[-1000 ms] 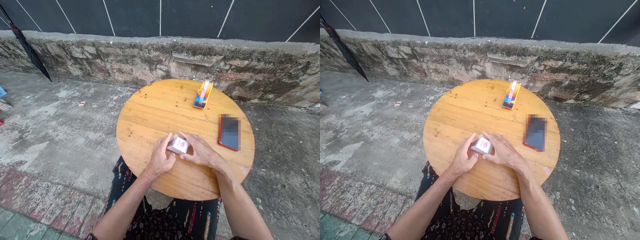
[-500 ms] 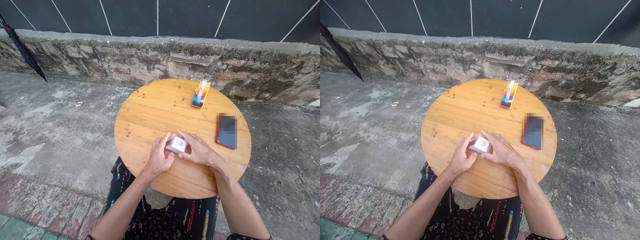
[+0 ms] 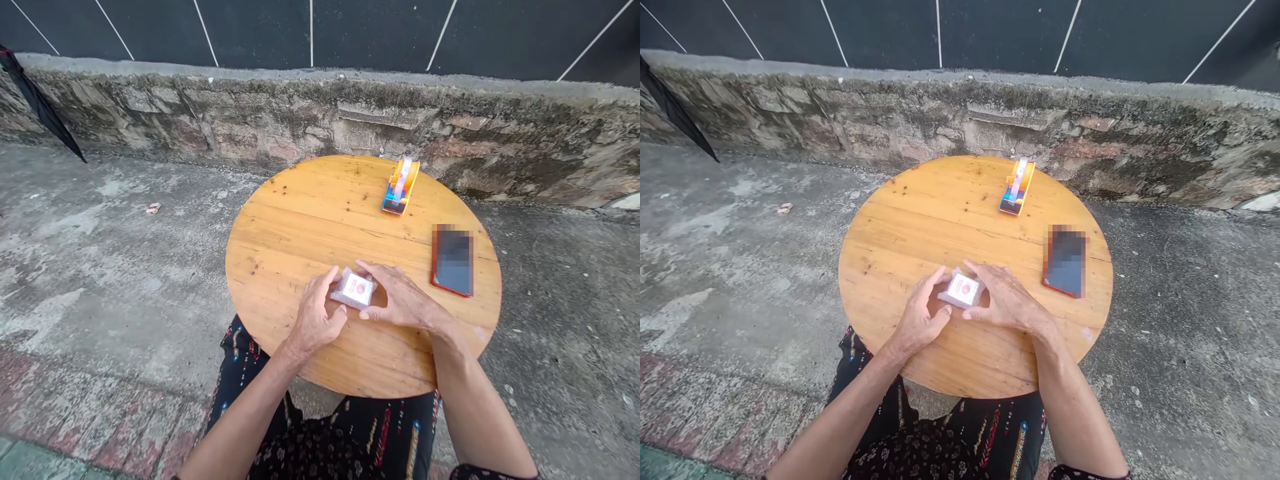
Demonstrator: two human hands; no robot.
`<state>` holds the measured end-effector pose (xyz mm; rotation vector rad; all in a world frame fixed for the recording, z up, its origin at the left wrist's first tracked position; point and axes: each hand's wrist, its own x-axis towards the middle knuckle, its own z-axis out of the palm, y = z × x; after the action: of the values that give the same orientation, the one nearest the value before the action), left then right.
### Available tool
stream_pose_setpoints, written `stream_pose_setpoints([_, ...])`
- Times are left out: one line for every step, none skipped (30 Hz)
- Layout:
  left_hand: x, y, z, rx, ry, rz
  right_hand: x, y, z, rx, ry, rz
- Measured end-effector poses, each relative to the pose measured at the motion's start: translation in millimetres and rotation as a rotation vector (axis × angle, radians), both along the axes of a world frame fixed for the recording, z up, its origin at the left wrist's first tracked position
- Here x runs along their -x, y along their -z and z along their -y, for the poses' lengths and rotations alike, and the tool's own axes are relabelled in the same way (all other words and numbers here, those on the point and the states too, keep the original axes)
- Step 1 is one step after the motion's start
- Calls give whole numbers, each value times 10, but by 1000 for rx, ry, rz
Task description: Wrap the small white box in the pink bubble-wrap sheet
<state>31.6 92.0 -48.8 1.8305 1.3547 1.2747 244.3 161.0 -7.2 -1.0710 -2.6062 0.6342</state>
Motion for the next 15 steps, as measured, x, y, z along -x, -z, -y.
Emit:
stream_pose_setpoints([1, -2, 1, 1, 1, 6, -6, -7, -4, 6, 2, -3])
stream_pose_setpoints([2, -3, 1, 2, 2, 11, -10, -15, -6, 10, 4, -7])
stream_pose_setpoints([3, -6, 3, 4, 2, 15, -13, -24, -7, 15, 8, -11])
stream_pose_setpoints([4, -9, 5, 7, 1, 19, -15, -35, -5, 21, 12, -16])
stream_pose_setpoints([5, -13, 8, 10, -2, 23, -17, -48, -2, 29, 17, -24])
stream_pose_setpoints([5, -18, 11, 14, -6, 27, -21, -64, 2, 41, 21, -33])
stream_pose_setpoints([5, -25, 15, 18, -11, 33, -29, -82, 8, 56, 25, -45])
stream_pose_setpoints([5, -32, 19, 23, -16, 41, -39, -104, 14, 75, 26, -65])
stream_pose_setpoints([5, -39, 22, 30, -22, 49, -52, -127, 20, 96, 29, -95])
stream_pose_setpoints([7, -45, 24, 39, -30, 60, -67, -152, 26, 117, 36, -134])
stream_pose_setpoints([9, -50, 25, 52, -38, 72, -81, -178, 32, 138, 46, -183])
stream_pose_setpoints([13, -52, 24, 68, -49, 87, -93, -203, 37, 153, 63, -239])
stream_pose_setpoints([18, -53, 22, 89, -59, 106, -100, -225, 40, 157, 87, -299])
stream_pose_setpoints([25, -52, 20, 112, -68, 134, -102, -243, 42, 151, 118, -353])
stream_pose_setpoints([33, -50, 16, 133, -74, 171, -98, -254, 43, 136, 153, -398])
